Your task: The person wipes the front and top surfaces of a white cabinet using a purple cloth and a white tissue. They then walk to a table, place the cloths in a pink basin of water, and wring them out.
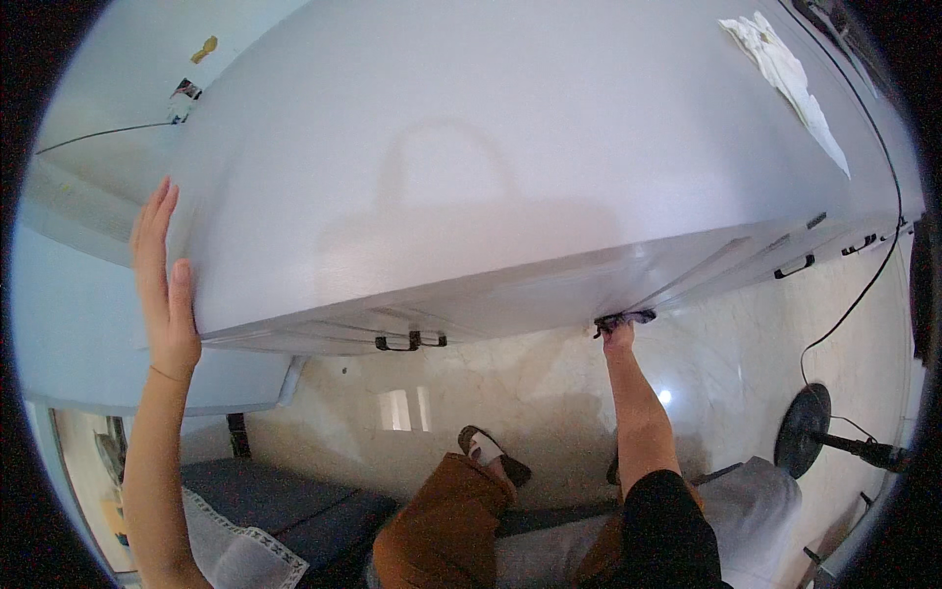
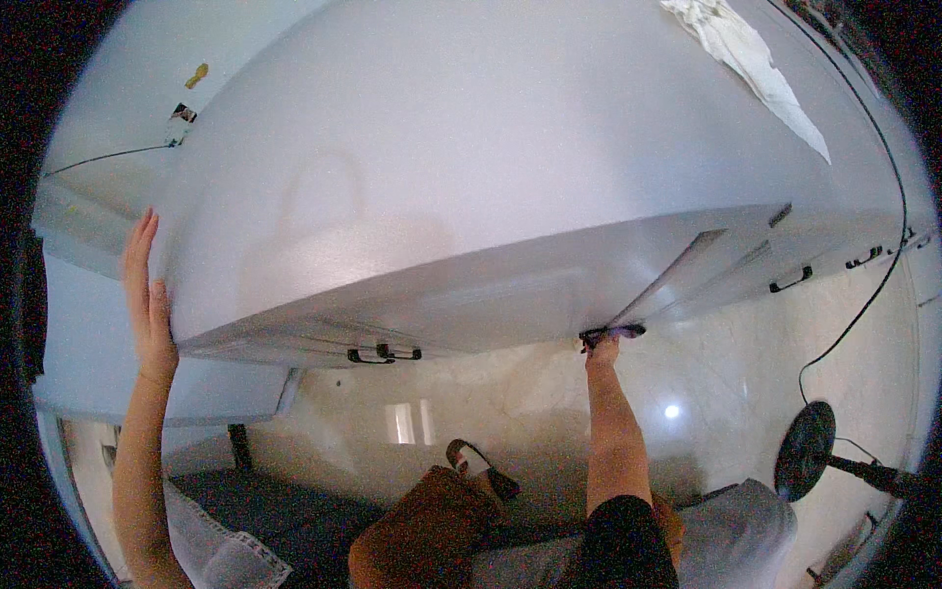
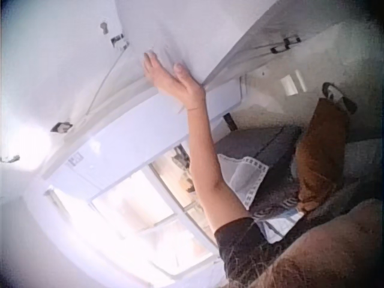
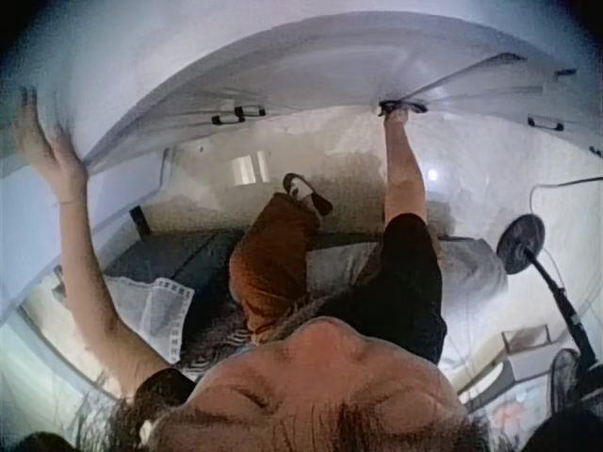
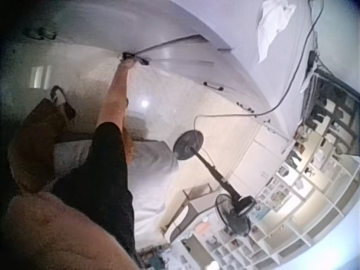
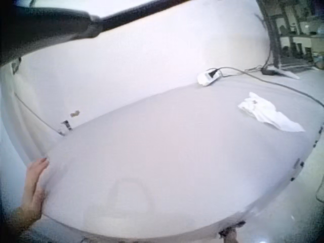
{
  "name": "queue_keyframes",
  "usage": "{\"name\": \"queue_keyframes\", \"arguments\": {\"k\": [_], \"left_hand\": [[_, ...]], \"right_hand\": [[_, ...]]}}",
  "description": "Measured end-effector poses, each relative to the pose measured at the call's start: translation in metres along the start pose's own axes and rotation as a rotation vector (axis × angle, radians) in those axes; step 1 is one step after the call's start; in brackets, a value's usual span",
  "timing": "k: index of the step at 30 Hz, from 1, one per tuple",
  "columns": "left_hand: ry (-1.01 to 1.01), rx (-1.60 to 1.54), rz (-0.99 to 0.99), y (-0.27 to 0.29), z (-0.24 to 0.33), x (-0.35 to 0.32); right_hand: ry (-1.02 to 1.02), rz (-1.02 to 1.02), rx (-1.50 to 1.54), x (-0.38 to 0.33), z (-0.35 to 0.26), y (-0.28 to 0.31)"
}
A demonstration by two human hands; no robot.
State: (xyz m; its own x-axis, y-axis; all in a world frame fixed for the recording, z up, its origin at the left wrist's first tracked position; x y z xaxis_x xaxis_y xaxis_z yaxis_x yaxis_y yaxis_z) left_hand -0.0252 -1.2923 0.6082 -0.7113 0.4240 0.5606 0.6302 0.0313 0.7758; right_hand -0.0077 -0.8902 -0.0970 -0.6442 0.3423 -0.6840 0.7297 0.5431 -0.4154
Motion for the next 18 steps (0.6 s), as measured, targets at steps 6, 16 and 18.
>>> {"name": "queue_keyframes", "arguments": {"k": [6, 16, 18], "left_hand": [[-0.067, -0.125, 0.131, -0.028, 0.032, 0.045], [-0.029, 0.016, 0.049, -0.004, 0.004, 0.008], [-0.032, 0.007, 0.081, -0.008, 0.007, 0.013]], "right_hand": [[0.003, -0.011, 0.389, 0.077, 0.079, 0.035], [0.009, -0.017, 0.095, -0.012, -0.013, -0.020], [0.029, 0.070, 0.144, -0.008, -0.024, -0.009]]}}
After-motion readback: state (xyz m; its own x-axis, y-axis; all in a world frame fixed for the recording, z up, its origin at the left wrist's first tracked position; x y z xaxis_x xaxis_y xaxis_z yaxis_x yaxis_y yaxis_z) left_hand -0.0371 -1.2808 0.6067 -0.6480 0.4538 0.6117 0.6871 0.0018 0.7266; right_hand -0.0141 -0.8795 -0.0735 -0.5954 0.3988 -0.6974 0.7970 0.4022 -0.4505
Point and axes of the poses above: each hand's wrist, its own x-axis towards the middle knuckle, its own y-axis out of the back of the hand, z = x × y, the point moved 2 cm from there along x, towards the middle knuckle, and after that the axes turned 7 degrees about z, right-handed, at the moved point
